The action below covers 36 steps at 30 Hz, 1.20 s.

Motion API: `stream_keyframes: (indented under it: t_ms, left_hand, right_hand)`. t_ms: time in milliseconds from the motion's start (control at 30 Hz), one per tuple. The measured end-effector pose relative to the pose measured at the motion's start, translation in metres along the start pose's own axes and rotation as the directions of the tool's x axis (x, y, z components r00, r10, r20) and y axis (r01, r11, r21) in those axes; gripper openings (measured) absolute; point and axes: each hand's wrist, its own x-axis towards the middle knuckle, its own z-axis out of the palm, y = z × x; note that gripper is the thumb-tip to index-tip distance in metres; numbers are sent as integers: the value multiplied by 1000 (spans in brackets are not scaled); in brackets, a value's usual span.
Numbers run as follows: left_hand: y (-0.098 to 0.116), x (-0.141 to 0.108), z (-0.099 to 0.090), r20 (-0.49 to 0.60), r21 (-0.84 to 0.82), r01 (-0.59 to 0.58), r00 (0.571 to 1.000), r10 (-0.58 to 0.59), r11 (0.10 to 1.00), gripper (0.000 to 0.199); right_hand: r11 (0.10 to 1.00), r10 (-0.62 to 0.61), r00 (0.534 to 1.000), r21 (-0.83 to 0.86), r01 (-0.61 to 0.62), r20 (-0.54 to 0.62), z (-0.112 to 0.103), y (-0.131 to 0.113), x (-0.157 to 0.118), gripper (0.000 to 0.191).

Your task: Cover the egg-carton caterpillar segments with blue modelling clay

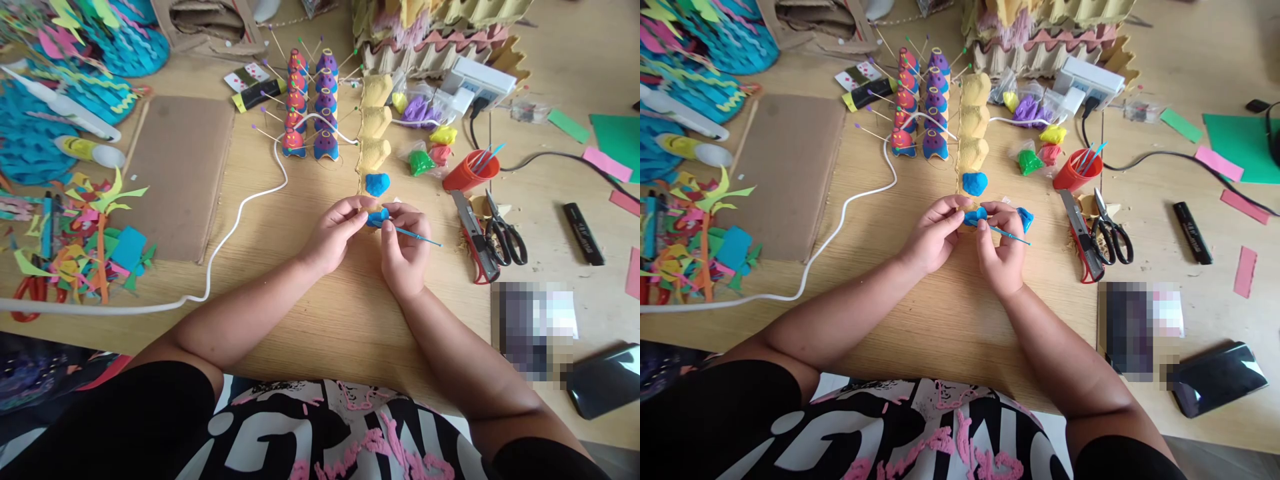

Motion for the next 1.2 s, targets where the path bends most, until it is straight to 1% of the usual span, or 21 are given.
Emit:
stream_keyframes:
  t_ms: [100,233,333,500,700,800,867,933,1033,1100,1200]
  left_hand:
    - [0,0,0,2,-7,12,1000,-12,1000,33]
    - [3,-1,2,1,-31,26,1000,-26,999,30]
    - [5,-1,5,-7,-55,81,997,-82,995,23]
    - [9,-2,8,-25,-122,157,987,-161,980,13]
    - [14,0,12,-59,-206,248,962,-265,947,9]
    - [15,0,13,-64,-230,257,958,-278,939,10]
    - [15,-1,13,-58,-246,256,959,-278,935,11]
    - [15,0,13,-74,-246,250,958,-275,936,12]
    - [15,0,12,-56,-244,258,959,-279,935,11]
    - [15,1,12,-89,-249,265,951,-295,931,11]
    - [14,2,12,-106,-257,281,943,-316,925,12]
  right_hand:
    - [1000,16,1000,18,-16,-2,0,1,0,20]
    - [999,49,999,15,-49,-3,0,-5,0,23]
    - [997,70,997,36,-69,-30,1,-10,1,25]
    - [989,78,995,131,-69,-61,3,-11,1,24]
    - [988,109,993,112,-103,-51,3,-6,-2,26]
    - [989,98,994,116,-92,-51,3,-4,-2,25]
    - [989,109,993,100,-104,-41,3,-4,-2,27]
    - [989,119,992,96,-115,-35,4,-5,-1,28]
    - [990,104,994,102,-101,-26,4,-5,-1,26]
    - [990,97,995,103,-94,-25,5,-5,-1,25]
    - [989,114,993,99,-111,-26,5,-4,-1,28]
